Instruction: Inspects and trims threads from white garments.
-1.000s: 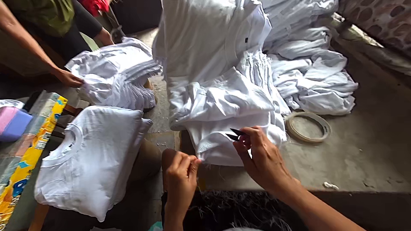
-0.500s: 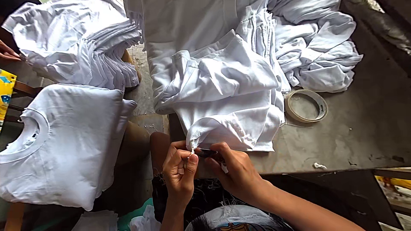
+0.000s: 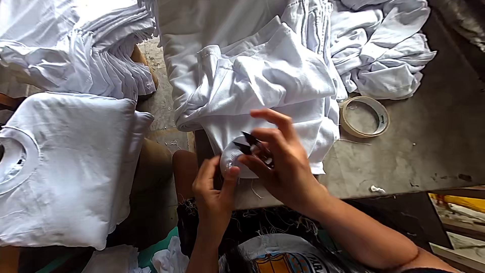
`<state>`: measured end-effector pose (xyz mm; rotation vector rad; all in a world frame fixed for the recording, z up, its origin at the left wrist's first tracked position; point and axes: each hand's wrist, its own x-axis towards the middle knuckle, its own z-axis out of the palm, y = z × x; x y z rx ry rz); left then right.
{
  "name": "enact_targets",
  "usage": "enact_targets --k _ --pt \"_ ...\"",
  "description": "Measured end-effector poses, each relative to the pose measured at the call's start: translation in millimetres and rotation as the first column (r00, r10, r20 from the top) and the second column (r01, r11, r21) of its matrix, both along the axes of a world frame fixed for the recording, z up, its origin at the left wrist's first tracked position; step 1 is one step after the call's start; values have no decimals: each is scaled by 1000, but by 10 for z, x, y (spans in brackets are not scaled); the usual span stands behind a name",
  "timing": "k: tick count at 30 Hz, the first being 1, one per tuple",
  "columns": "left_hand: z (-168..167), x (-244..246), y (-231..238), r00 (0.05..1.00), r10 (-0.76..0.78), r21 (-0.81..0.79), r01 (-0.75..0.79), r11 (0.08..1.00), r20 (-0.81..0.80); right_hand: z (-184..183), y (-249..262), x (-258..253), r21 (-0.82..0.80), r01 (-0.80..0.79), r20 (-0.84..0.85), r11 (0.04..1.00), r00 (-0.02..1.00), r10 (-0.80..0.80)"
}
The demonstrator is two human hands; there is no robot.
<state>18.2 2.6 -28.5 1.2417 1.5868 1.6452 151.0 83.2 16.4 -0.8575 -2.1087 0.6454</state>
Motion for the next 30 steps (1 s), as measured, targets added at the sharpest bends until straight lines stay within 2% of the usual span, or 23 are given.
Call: enact_targets --k 2,4,5,7,9,11,14,23,27,29,30 --pt "65 -2 -94 973 32 19 -28 999 -228 10 55 33 -4 -21 73 1000 997 21" --pt "118 -44 -263 960 24 67 -6 998 -277 27 7 203 11 -36 129 999 991 35" --pt "117 -48 -338 974 -17 67 33 997 -225 24 -36 301 17 -44 147 999 988 41" --pt "71 5 -412 987 -162 49 161 986 10 4 -111 424 34 -60 194 998 980 52" --pt "16 114 -405 908 -268 76 257 963 323 -36 -162 451 44 -69 231 997 971 57" --pt "-27 198 -355 803 -272 155 224 962 531 -79 -184 452 43 -61 250 997 967 48" --pt "-43 266 -272 713 -243 242 106 965 658 -116 -198 454 41 -44 250 998 968 32" --pt "-43 330 -241 720 -260 303 73 950 643 -172 -224 362 121 -14 280 993 960 -21" --pt "-64 339 -217 730 -263 305 78 949 630 -188 -197 377 95 -5 280 995 960 -22" --pt "-81 337 -212 758 -238 276 80 958 607 -204 -183 425 23 -8 204 1000 979 3" --pt "-92 328 -221 804 -203 240 78 968 559 -203 -183 466 -30 -29 109 999 994 32"
